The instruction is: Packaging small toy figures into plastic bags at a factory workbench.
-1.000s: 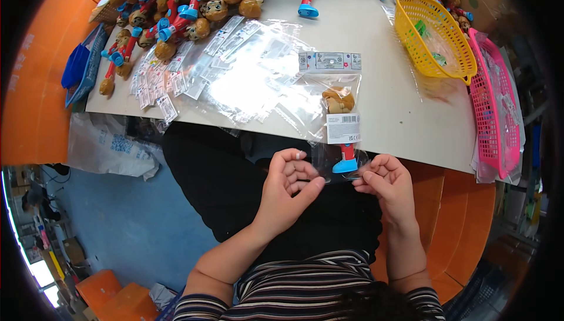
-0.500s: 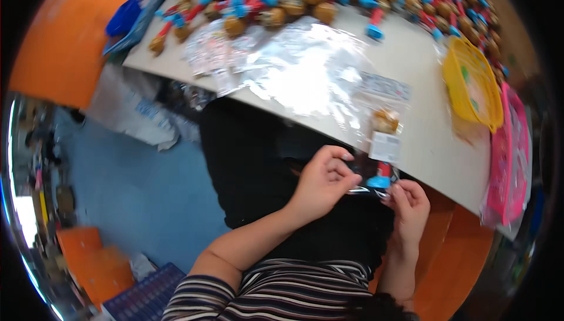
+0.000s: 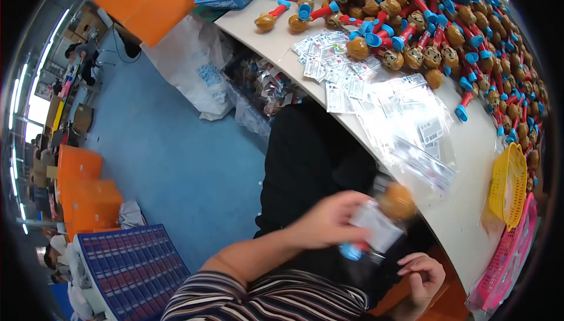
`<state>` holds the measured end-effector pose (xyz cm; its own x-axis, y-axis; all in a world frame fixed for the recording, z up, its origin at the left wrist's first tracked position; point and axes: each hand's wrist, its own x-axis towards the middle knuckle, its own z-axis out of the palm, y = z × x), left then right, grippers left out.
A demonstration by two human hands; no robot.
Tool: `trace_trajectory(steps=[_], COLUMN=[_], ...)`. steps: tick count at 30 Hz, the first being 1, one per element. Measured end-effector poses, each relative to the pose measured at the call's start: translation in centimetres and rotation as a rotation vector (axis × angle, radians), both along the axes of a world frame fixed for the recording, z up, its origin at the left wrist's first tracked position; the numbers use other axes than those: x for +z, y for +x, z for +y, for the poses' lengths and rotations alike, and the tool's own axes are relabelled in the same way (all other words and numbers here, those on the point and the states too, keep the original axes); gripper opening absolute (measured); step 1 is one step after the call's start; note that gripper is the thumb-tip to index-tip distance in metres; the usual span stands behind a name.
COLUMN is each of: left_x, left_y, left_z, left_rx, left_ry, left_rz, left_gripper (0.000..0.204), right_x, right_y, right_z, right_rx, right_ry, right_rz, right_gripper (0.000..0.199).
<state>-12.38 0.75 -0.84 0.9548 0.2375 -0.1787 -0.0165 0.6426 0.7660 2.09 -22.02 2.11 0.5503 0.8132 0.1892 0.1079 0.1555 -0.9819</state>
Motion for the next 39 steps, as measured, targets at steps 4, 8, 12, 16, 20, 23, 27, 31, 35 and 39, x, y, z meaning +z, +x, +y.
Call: trace_trajectory(steps=[4,8,12,16,20,23,27,31,35,39], left_x=[-2.7,-9.5,-11.2,-6.1,2.3,3.4,0.7,-0.1,0.8,1.1], left_y=[-7.4,-9.5,-2.7,3.9,10.7,15.0,17.9,17.6,17.1,17.1], left_z=[9.1,21.2,30.9,28.4,11.9,4.1,0.1,0.7,1.7,2.3], left_rx=[0.699,1.051,1.017,1.433,0.978,0.215,0.110,0.010,-0.025,-0.024], left_ry=[0.174,0.286,0.421,0.651,0.861,1.323,1.548,1.587,1.526,1.547], left_rz=[0.116,0.285,0.524,0.221,-0.139,-0.073,-0.026,0.004,-0.013,-0.031], left_gripper=[0.042,0.027,0.023,0.027,0.025,0.038,0.048,0.053,0.063,0.062], right_x=[0.2,0.2,1.4,0.9,-0.4,-1.4,-1.6,-0.3,0.6,0.7], right_y=[0.7,1.3,1.6,3.2,5.6,8.9,12.1,13.1,14.0,13.1], right_z=[2.3,4.4,5.9,4.4,4.0,5.3,7.8,8.0,7.1,8.2], right_rx=[-0.153,-0.120,-0.065,-0.359,-0.748,-0.757,-0.733,-0.458,-0.387,-0.365], right_ry=[-0.152,-0.185,-0.214,-0.281,-0.383,-0.433,-0.474,-0.671,-0.461,-0.381], right_rz=[0.086,0.058,-0.080,-0.281,-0.336,-0.462,-0.689,-0.310,0.089,0.292], right_gripper=[0.012,0.011,0.014,0.015,0.018,0.024,0.032,0.029,0.017,0.022])
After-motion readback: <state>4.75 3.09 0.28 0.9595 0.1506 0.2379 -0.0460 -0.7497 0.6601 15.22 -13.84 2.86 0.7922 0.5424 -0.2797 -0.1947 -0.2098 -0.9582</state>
